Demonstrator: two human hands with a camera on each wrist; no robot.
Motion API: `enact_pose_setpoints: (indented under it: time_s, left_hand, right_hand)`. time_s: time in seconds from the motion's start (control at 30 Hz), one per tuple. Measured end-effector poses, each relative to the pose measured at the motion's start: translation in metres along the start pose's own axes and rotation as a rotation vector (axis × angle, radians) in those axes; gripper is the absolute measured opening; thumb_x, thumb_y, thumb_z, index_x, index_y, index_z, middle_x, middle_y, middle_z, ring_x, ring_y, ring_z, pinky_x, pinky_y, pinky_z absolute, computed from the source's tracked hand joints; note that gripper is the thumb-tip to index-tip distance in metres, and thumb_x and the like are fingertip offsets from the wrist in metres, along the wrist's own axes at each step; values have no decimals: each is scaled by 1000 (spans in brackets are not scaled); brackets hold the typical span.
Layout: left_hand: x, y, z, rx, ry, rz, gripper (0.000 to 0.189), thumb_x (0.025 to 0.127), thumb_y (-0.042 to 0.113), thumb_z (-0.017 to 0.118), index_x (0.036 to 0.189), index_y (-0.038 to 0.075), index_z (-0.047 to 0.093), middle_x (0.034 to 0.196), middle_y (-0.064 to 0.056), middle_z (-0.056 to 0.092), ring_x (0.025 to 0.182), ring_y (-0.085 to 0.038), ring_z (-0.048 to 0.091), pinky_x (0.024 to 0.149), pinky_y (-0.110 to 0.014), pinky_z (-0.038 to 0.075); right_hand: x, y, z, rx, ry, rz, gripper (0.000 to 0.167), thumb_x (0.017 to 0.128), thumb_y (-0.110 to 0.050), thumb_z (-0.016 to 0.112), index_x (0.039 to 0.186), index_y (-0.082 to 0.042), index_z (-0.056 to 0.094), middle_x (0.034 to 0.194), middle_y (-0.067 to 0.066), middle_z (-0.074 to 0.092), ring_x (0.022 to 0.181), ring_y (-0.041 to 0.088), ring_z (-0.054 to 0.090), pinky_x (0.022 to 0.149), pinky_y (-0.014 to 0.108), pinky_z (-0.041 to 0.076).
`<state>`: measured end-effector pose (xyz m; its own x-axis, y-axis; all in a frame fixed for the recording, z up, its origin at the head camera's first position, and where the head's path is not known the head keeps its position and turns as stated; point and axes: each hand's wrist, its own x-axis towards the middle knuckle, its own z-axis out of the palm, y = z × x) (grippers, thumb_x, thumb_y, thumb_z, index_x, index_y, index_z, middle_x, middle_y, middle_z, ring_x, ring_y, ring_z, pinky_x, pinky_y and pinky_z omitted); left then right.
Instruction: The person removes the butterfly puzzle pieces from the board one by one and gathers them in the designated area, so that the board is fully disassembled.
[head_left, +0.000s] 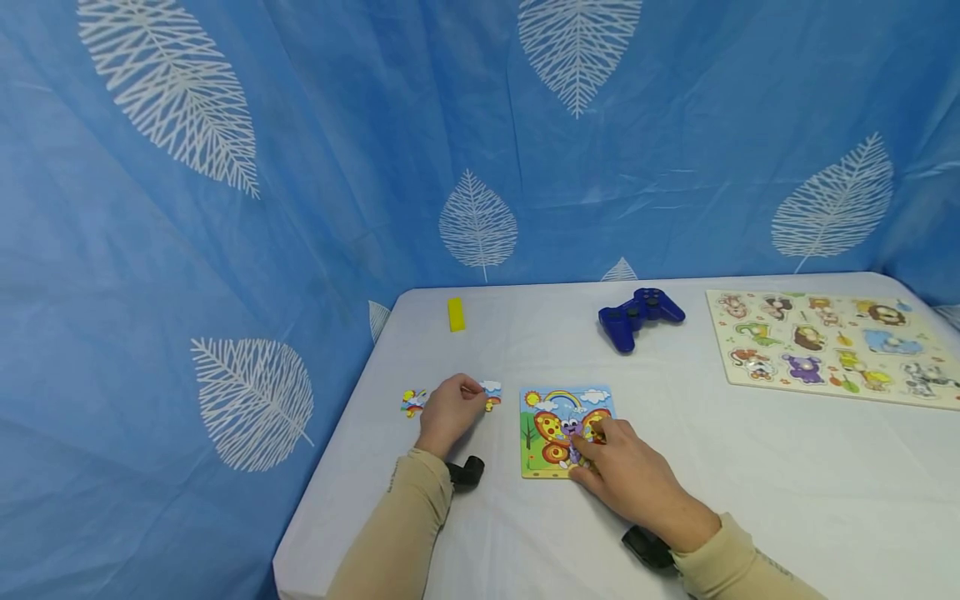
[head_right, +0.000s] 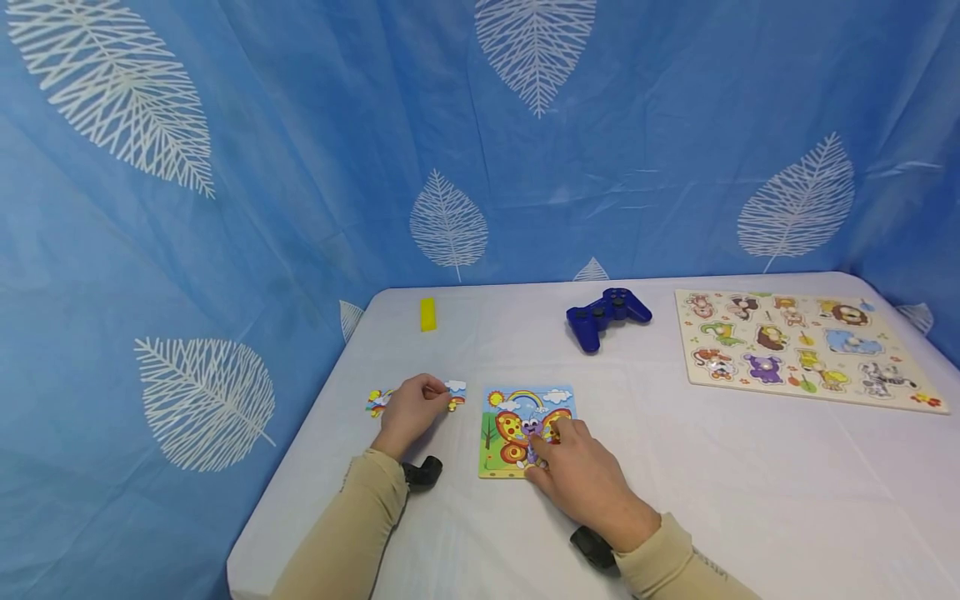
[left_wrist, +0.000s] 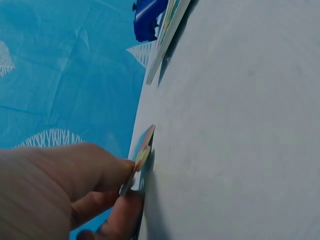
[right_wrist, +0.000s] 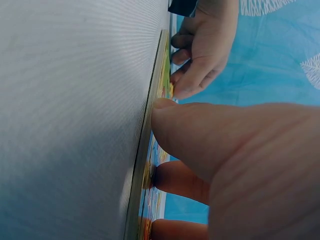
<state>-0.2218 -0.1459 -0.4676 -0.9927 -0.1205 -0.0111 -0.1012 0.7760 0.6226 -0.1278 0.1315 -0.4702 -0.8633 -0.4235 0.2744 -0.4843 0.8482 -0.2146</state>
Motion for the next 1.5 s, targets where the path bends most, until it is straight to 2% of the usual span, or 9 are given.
enact_pose_setpoints:
  time_s: [0.43,0.6,0.67,0.83,0.93,1.03,1.17,1.33,1.5]
  left_hand:
    - [-7,12,6,233,103,112,17,89,35,80,95,21,73,84,4,63,68,-12,56,57,-30,43]
    - [-8,16,9,197,138,169,15,92,33,78,101,21,75,86,5,64,68,-11,54,56,-28,43]
    - [-13,19,10,137,89,216,14,93,31,77,104,21,76,88,6,65,70,-11,55,59,-29,45]
    - [-34,25,13,44,-135,307,19,94,28,76,112,20,77,90,9,67,81,-10,59,72,-30,48]
    - [-45,28,18,50,-193,333,26,93,27,78,117,19,77,86,11,65,77,-8,56,68,-27,45]
    - [-49,31,24,62,-204,342,30,91,27,80,120,18,77,83,12,61,70,-7,50,62,-25,41]
    - [-48,33,25,55,-205,325,31,90,28,81,119,19,77,82,12,61,68,-7,49,61,-24,40]
    - [-48,33,25,38,-212,284,32,89,30,82,119,22,76,84,12,62,69,-9,50,61,-25,40]
    - [-49,30,26,53,-218,264,33,89,32,82,120,24,75,84,12,62,69,-8,50,62,-25,40]
  right_hand:
    - [0,0,0,1,12,-10,43,88,-42,79,120,-13,78,104,12,60,98,30,57,71,42,54]
    - [-1,1,-1,-1,9,-4,44,88,-42,79,121,-13,77,107,14,62,101,30,58,73,43,55]
    - [-2,1,-2,-1,3,2,44,88,-42,80,121,-13,77,109,14,63,103,31,59,74,44,55]
    - [-2,2,-1,16,-11,16,45,88,-42,80,122,-12,77,117,15,65,109,30,60,82,46,57]
    - [-1,3,0,33,-7,19,43,87,-40,82,117,-9,78,118,13,66,110,29,61,85,45,57]
    - [0,4,-3,62,-1,37,40,84,-37,85,109,-7,79,117,12,67,110,28,62,89,46,56]
    - [1,8,-7,158,24,73,23,85,-23,84,99,-4,80,115,14,72,115,34,65,96,51,54]
    - [4,15,-4,312,139,145,7,84,-3,81,90,-5,82,108,13,77,111,36,70,95,53,54]
    - [7,22,6,693,125,314,11,88,-14,82,99,-14,84,104,2,79,100,19,74,85,31,58]
